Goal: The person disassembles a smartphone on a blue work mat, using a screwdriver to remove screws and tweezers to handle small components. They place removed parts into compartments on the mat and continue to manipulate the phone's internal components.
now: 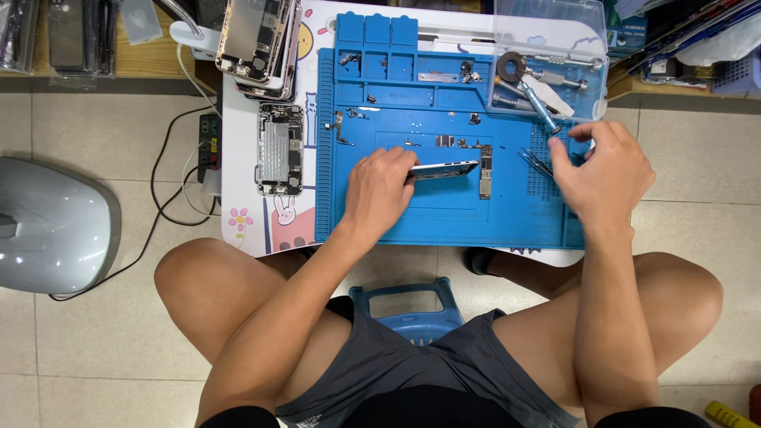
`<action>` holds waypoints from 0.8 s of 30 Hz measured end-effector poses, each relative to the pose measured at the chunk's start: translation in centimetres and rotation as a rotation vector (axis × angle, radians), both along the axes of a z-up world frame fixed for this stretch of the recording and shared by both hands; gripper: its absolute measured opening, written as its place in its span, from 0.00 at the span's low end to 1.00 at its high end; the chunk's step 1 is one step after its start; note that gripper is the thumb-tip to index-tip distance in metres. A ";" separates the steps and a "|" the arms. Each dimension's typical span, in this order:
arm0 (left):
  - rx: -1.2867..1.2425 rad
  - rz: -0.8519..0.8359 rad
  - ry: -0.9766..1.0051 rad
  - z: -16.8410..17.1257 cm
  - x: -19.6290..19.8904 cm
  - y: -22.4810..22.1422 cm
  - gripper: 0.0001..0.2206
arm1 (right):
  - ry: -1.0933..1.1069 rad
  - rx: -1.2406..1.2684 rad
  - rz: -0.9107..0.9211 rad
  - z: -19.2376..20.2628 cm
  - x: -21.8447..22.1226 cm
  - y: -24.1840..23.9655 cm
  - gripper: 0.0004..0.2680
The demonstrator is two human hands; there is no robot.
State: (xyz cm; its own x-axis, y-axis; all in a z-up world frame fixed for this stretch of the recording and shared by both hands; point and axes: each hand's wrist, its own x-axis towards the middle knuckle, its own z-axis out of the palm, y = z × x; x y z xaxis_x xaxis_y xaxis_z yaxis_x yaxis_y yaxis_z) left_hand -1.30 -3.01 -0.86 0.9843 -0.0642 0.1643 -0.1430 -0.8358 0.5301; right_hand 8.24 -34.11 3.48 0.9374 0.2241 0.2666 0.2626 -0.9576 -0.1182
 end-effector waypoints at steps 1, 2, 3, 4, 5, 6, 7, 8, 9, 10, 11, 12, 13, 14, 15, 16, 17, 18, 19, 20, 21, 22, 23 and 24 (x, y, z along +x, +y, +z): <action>-0.005 -0.005 -0.004 0.1 0.0 0.0 0.07 | -0.004 -0.005 -0.005 0.4 0.3 0.5 0.07; -0.010 -0.004 0.001 0.2 0.0 0.1 0.08 | -0.018 0.018 0.007 0.9 0.5 0.9 0.07; -0.014 -0.006 0.006 0.2 -0.1 0.1 0.08 | -0.031 0.042 0.018 1.3 0.7 1.3 0.09; -0.019 -0.013 0.003 0.5 0.0 0.0 0.08 | -0.034 0.037 0.010 1.2 0.9 1.5 0.09; -0.033 -0.004 0.000 0.8 0.0 0.0 0.08 | 0.002 0.008 0.006 1.1 1.2 1.8 0.10; -0.047 0.005 -0.004 1.1 0.0 0.2 0.09 | 0.039 -0.020 0.001 0.9 1.4 2.2 0.12; -0.044 0.007 -0.015 1.1 -0.1 0.2 0.09 | 0.028 -0.018 0.004 0.7 1.5 2.4 0.12; -0.052 0.003 0.008 1.1 -0.1 0.2 0.09 | 0.054 -0.049 -0.015 0.5 1.7 2.6 0.12; -0.065 0.002 0.031 1.0 -0.2 0.1 0.09 | 0.080 -0.084 -0.031 0.3 1.8 2.7 0.12; -0.066 0.007 0.020 1.1 0.5 0.5 0.09 | 0.069 -0.085 -0.026 0.0 2.4 3.0 0.12; -0.056 -0.004 0.024 0.9 0.3 0.4 0.10 | 0.075 -0.095 -0.028 -0.2 2.5 2.9 0.10; -0.045 -0.015 0.028 0.7 0.1 0.3 0.10 | 0.080 -0.105 -0.030 -0.6 2.5 2.8 0.09; -0.045 -0.004 0.031 0.5 0.0 0.3 0.10 | 0.083 -0.105 -0.019 -0.6 2.4 2.7 0.09; -0.042 -0.007 0.031 0.4 -0.1 0.4 0.10 | 0.042 -0.065 -0.009 -0.6 2.3 2.6 0.07; -0.034 -0.013 0.024 0.5 0.1 0.5 0.10 | -0.007 -0.021 -0.002 -0.4 2.5 2.6 0.06; -0.030 -0.004 0.021 0.7 0.2 0.6 0.10 | -0.010 -0.016 0.007 -0.2 2.7 2.5 0.06; -0.030 -0.009 0.030 0.8 0.2 0.5 0.11 | -0.039 0.136 0.081 0.0 2.8 2.1 0.06; -0.031 -0.014 0.039 0.9 0.2 0.4 0.11 | -0.069 0.288 0.156 0.2 2.9 1.7 0.06; -0.028 -0.010 0.036 1.0 0.2 0.5 0.11 | -0.071 0.290 0.161 0.6 2.9 1.8 0.06; -0.021 -0.020 0.045 1.1 0.3 0.5 0.12 | -0.066 0.449 0.163 0.9 2.9 1.9 0.06; -0.018 -0.034 0.060 1.1 0.1 0.4 0.13 | -0.054 0.605 0.159 1.3 2.5 1.7 0.06; -0.020 -0.035 0.064 1.3 0.1 0.4 0.13 | -0.051 0.603 0.158 1.5 2.4 1.8 0.06; -0.022 -0.037 0.059 1.5 0.1 0.4 0.12 | -0.068 0.634 0.171 1.6 2.3 1.8 0.04; -0.023 -0.039 0.053 1.7 0.1 0.4 0.12 | -0.085 0.664 0.183 1.8 2.1 1.7 0.02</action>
